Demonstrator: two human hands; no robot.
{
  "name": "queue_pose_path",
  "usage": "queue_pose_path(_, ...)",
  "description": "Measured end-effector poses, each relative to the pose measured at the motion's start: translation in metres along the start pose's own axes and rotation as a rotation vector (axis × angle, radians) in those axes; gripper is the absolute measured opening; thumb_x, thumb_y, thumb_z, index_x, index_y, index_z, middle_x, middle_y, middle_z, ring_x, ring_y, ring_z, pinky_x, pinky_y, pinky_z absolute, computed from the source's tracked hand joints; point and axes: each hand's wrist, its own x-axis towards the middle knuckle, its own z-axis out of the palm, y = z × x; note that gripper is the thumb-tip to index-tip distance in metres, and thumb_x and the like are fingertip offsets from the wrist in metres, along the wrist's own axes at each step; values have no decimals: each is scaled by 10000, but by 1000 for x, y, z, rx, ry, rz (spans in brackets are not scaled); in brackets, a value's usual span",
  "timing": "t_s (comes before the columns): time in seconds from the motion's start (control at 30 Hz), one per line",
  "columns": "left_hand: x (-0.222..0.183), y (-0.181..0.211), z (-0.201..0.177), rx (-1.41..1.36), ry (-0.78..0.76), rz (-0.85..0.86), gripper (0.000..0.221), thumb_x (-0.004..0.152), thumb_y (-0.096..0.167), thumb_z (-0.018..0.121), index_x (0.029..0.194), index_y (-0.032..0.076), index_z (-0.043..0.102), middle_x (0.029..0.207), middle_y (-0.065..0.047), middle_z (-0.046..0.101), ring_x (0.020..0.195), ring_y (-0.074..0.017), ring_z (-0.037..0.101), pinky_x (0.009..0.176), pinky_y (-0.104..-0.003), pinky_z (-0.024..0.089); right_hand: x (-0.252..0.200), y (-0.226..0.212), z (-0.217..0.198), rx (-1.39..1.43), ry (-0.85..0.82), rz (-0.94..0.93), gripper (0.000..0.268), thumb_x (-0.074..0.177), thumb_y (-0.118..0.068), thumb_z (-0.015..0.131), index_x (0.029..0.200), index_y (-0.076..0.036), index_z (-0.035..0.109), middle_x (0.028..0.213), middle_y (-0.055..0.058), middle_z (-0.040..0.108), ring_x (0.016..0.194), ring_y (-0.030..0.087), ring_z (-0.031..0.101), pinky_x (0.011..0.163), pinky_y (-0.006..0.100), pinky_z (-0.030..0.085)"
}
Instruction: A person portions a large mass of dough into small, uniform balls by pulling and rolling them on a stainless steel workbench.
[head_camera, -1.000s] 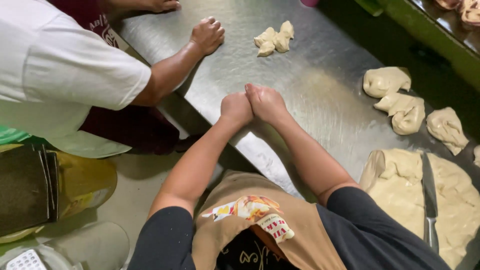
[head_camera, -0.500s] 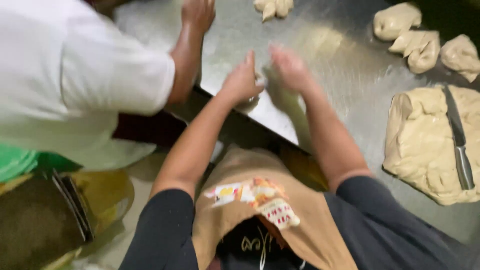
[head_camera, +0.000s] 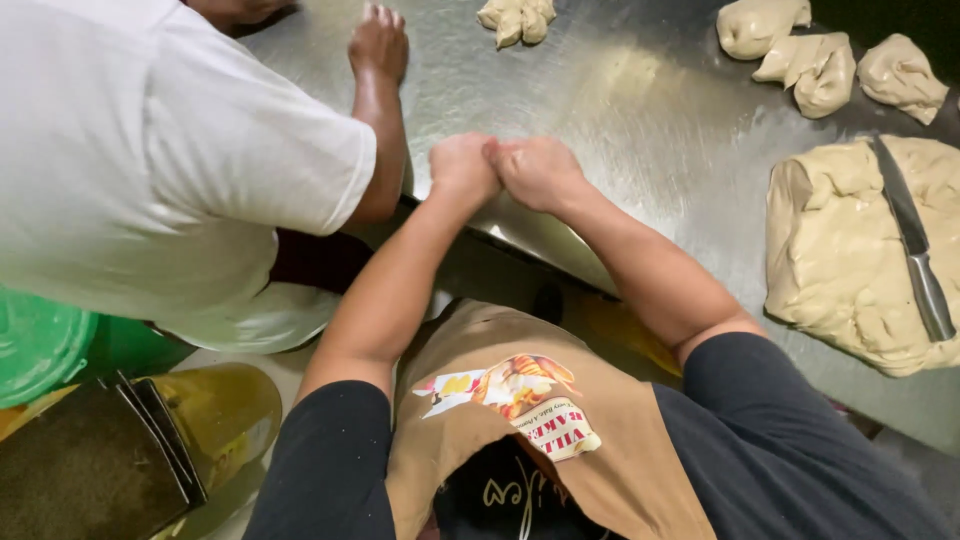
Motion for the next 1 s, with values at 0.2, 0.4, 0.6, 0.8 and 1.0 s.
queue_pose_path(0.2, 55, -20, 56, -126, 15, -172, 565, 884, 561, 469, 993, 110, 791, 978, -197, 771, 1018, -441, 730, 826, -622, 573, -40, -19, -20, 668, 960, -702, 181, 949, -93, 648, 1049, 18, 749, 948, 122, 690, 820, 337, 625, 786, 413, 561)
queue_pose_path(0.4, -37, 50, -6, -521, -76, -165, 903, 814, 412, 745, 1474, -27, 311, 1456, -317, 535, 1315, -519, 549, 1116, -621, 450, 8, 101, 39, 693, 116, 16, 433, 1094, -391, 421, 1206, -59, 675, 1233, 267, 671, 1216, 520, 565, 1016, 611, 426)
queue_pose_path(0.6, -42, 23, 28, -676, 55, -300, 611, 722, 374, 847, 1264, 132, 702, 1190, -168, 739, 1182, -372, 675, 1013, -478, 561, -2, 83, 60, 739, 409, -362, 162, 989, -116, 635, 1101, -160, 743, 913, 41, 687, 917, 266, 706, 835, 356, 570)
queue_pose_path(0.8, -28, 45, 19, -76, 40, -170, 362, 901, 375, 549, 900, 99, 782, 855, -137, 776, 885, -379, 770, 770, -526, 619, -12, 48, 8, 361, -3, -119, 771, 1108, -561, 211, 971, 20, 700, 1003, 328, 708, 1031, 537, 652, 932, 640, 478)
queue_pose_path(1.0, -28, -15, 49, 224, 136, -147, 258, 856, 325, 606, 873, 157, 801, 828, -56, 779, 825, -300, 780, 667, -465, 624, -64, -20, 27, 757, -539, 15, 333, 862, -540, 745, 998, -247, 830, 995, 40, 807, 1042, 286, 750, 986, 444, 543)
